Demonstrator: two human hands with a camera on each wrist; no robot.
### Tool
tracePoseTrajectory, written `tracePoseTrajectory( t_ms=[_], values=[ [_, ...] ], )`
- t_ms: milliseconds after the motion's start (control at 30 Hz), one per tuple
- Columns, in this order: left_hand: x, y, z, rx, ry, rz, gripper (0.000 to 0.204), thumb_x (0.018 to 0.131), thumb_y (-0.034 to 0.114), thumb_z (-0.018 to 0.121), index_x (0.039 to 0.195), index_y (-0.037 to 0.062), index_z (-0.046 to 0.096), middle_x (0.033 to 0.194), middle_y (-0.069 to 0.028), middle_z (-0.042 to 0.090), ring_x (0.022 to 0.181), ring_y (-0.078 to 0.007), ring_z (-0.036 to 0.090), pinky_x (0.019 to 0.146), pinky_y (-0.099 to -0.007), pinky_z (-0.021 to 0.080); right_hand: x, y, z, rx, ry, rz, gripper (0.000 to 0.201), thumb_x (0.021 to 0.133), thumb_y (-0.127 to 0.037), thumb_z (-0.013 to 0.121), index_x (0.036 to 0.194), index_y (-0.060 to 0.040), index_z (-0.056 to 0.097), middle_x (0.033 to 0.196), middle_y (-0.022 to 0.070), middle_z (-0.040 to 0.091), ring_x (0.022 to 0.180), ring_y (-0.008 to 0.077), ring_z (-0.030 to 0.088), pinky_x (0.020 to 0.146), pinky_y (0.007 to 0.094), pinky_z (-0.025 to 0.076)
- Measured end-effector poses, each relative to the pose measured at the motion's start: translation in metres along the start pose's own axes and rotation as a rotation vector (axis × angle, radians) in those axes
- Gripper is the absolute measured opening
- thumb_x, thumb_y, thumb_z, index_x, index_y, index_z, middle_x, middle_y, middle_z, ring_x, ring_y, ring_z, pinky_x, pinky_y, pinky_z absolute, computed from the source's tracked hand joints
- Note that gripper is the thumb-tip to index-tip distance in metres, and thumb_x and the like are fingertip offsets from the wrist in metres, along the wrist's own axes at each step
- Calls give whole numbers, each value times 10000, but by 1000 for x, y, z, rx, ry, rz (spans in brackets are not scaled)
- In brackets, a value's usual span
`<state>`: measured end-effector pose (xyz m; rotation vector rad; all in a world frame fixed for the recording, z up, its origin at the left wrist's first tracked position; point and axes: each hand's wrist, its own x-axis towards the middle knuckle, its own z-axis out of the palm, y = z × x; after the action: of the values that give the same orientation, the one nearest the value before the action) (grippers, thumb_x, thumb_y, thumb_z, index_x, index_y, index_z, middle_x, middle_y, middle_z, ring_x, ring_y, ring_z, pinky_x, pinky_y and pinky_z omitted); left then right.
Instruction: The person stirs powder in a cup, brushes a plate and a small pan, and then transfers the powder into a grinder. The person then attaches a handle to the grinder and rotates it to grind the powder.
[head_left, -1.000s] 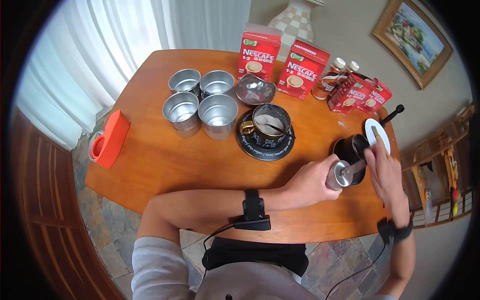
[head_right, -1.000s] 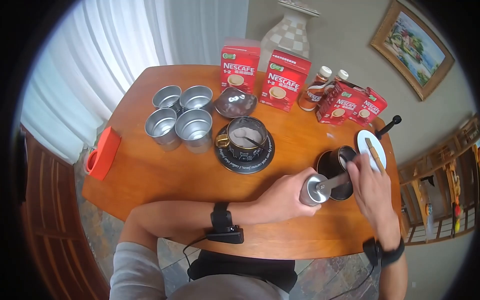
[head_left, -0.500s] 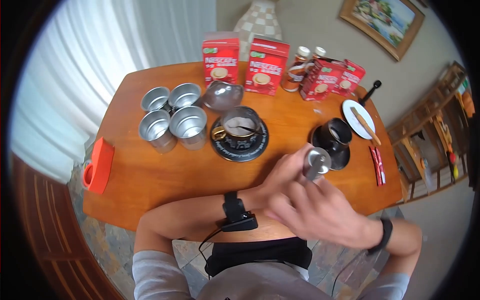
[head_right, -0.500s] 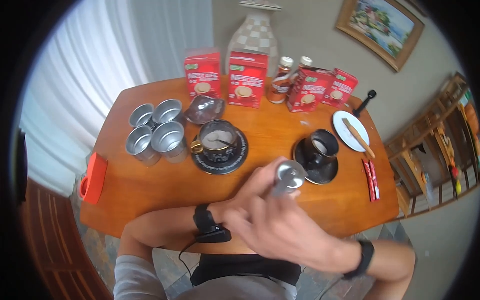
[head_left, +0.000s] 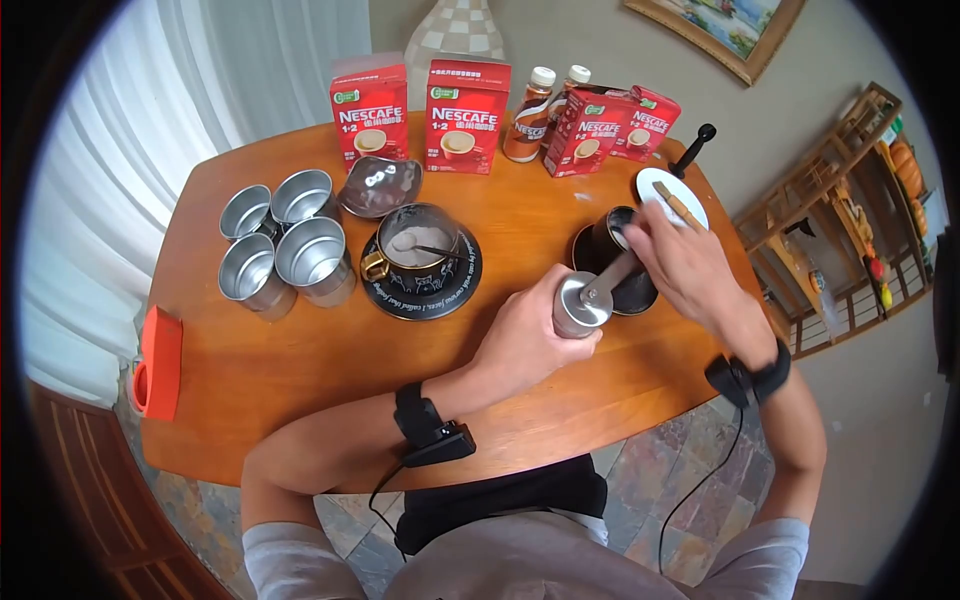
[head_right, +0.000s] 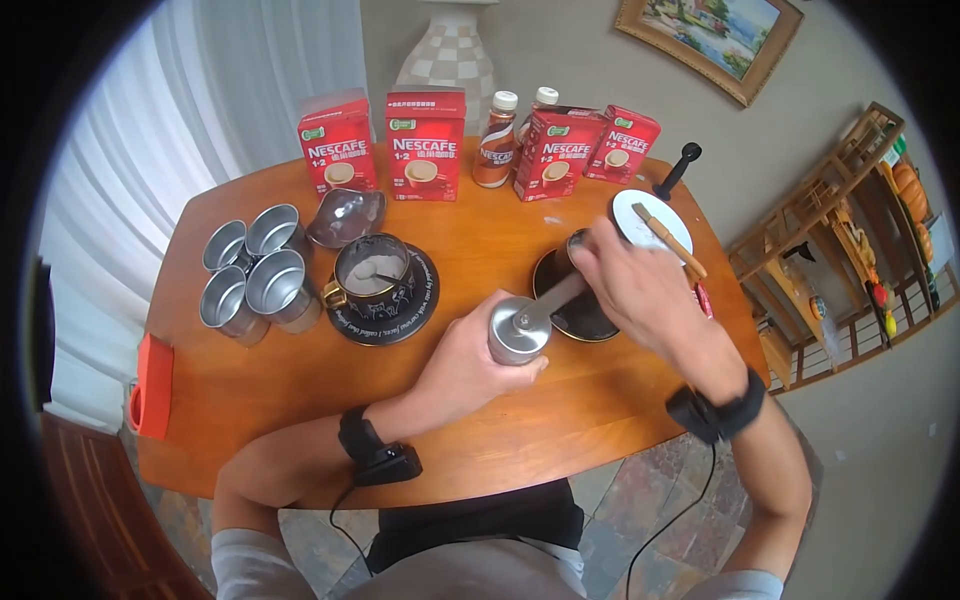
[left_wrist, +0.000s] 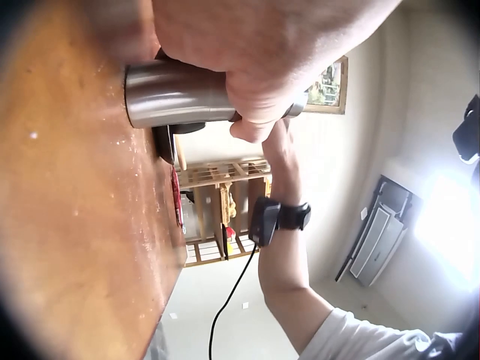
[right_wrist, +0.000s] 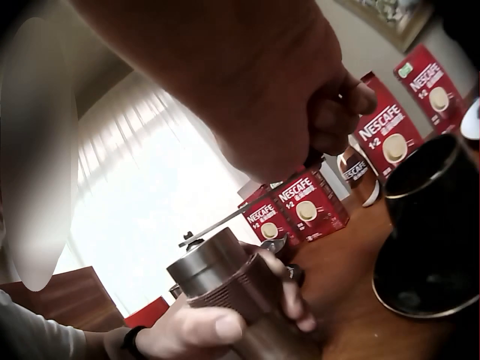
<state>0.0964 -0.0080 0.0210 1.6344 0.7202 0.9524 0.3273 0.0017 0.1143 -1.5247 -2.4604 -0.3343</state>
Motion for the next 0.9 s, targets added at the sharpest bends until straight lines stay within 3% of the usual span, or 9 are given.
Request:
tracePoseTrajectory(
  t_ms=[167,267,367,433,467,533,600,700,900],
  values=[
    [1,1,0,-17,2,-16,435,824,146,850,1169,22,617,1022,-101,719,941,-153,686,868,-344,542,-82,-50,-27,6,-34,200,184,1036,-239,640,1003,-84,547,713,111,634,576,340,637,529,456,483],
    [1,-2,2,-17,21,42,403,825,135,865,1131,39,621,987,-76,704,895,-131,654,830,-325,535,-95,-86,-33,-38,56,-162,200,976,-243,689,921,-116,545,659,41,496,503,207,522,470,362,380],
    [-1,5,2,0,30,-14,399,805,87,825,1139,39,611,965,-150,741,887,-314,742,820,-403,556,-73,-125,-39,-236,-20,-433,253,992,-321,671,906,-140,516,711,4,519,497,143,488,464,330,324],
    [1,2,-1,22,-8,25,389,845,148,866,1123,41,616,960,-74,726,827,-150,688,764,-341,540,-40,-142,-26,-280,49,-559,284,1005,-367,617,891,-140,490,672,-2,502,495,164,491,466,332,329],
    [-9,1,24,301,404,213,383,839,130,877,1112,46,623,930,-47,691,800,-124,636,740,-317,525,-17,-147,-22,-350,97,-586,291,1002,-380,606,901,-130,496,657,17,522,503,178,525,465,348,350],
    [-14,-6,41,465,589,306,397,830,122,886,1126,45,632,917,-31,672,804,-107,612,740,-297,520,30,-156,-10,-225,10,-550,302,1015,-384,586,931,-104,509,654,71,592,542,236,609,471,395,404],
    [-1,-22,9,242,125,115,440,826,140,882,1175,32,636,950,-53,702,866,-126,667,789,-304,540,75,-137,16,-9,-55,-481,310,1046,-371,566,978,-72,518,703,138,675,608,307,689,495,455,461],
    [1,-5,3,44,52,53,426,825,141,860,1165,31,628,993,-69,715,926,-143,685,856,-322,550,115,-77,23,21,-123,-264,313,1082,-358,543,1045,-49,508,731,165,699,660,401,698,537,521,498],
    [1,0,0,18,15,10,446,830,134,845,1184,23,599,993,-90,713,914,-153,683,848,-334,543,19,-1,3,-72,-113,53,258,1082,-298,554,1120,-45,516,733,179,688,703,433,690,597,543,515]
  ],
)
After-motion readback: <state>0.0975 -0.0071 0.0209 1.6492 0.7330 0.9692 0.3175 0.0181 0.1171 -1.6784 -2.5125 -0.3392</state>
